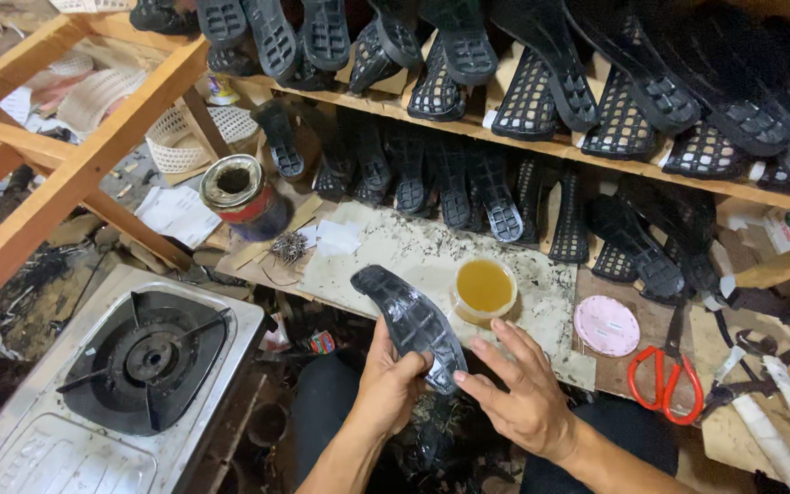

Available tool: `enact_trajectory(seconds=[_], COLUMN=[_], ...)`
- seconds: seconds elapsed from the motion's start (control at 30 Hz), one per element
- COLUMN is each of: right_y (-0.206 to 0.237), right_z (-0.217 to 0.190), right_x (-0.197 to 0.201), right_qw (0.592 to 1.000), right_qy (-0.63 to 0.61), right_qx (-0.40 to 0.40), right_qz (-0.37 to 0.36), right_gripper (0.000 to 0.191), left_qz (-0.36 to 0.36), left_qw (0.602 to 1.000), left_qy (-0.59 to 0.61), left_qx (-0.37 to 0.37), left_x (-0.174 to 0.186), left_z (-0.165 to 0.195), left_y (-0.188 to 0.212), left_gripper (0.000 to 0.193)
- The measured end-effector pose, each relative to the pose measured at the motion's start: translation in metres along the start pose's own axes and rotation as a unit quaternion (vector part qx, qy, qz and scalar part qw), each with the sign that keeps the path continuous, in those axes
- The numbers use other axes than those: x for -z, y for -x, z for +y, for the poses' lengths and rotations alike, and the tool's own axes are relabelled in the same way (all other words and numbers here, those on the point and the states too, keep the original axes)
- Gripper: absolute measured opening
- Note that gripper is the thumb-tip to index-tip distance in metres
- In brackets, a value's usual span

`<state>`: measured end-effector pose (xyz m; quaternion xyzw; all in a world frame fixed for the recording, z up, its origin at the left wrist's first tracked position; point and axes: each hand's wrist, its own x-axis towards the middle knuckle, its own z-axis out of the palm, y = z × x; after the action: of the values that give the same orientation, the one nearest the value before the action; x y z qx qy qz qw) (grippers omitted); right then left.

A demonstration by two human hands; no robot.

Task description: The person sits on the floor and applies a yellow adhesive from a container onto the soles of shoe soles by hand, spreading it over the sole surface, then places the coated soles onto the wooden rack above the workbench, handling the soles one at a time.

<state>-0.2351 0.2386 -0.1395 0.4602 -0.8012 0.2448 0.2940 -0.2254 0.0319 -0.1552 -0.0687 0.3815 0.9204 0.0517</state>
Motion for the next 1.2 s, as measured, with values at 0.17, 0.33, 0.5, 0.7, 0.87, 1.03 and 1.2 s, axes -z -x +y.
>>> enact_trajectory(seconds=[0.17,0.33,0.5,0.7,0.87,1.03,1.2], right_y=[-0.01,-0.011,-0.015,-0.033,-0.049,-0.047,-0.034], right_z=[-0.014,-0.009,0.009,0.034,0.038,0.043,0.068], right_x=[-0.003,0.0,0.001,0.024,0.038,0.043,0.028], right_qw=[1.0,1.0,1.0,0.977,0.92,0.881,0.933], right_qy=[-0.012,-0.013,-0.01,-0.151,-0.244,-0.308,-0.249], right_qx=[0.013,0.019,0.011,-0.054,-0.006,-0.053,-0.186], right_qz=[-0.015,-0.011,-0.011,-0.142,-0.305,-0.355,-0.184], right_gripper=[0.031,0.033,0.035,0.062,0.08,0.076,0.072], left_qz=[0.009,0.0,-0.093,-0.297,-0.401,-0.376,-0.115], left_qw=[1.0,1.0,0.995,0.925,0.861,0.864,0.925], left_qy=[0.022,0.011,-0.026,-0.186,-0.24,-0.222,-0.355], left_qx=[-0.017,0.003,0.04,0.146,0.199,0.252,-0.076], left_x=[-0.004,0.003,0.02,0.047,0.055,0.066,0.092], left_z=[0.001,0.009,0.012,0.018,0.022,0.035,0.048], left_y=[0.003,0.01,0.015,0.027,0.035,0.04,0.013], left_gripper=[0.075,0.077,0.083,0.08,0.067,0.059,0.075])
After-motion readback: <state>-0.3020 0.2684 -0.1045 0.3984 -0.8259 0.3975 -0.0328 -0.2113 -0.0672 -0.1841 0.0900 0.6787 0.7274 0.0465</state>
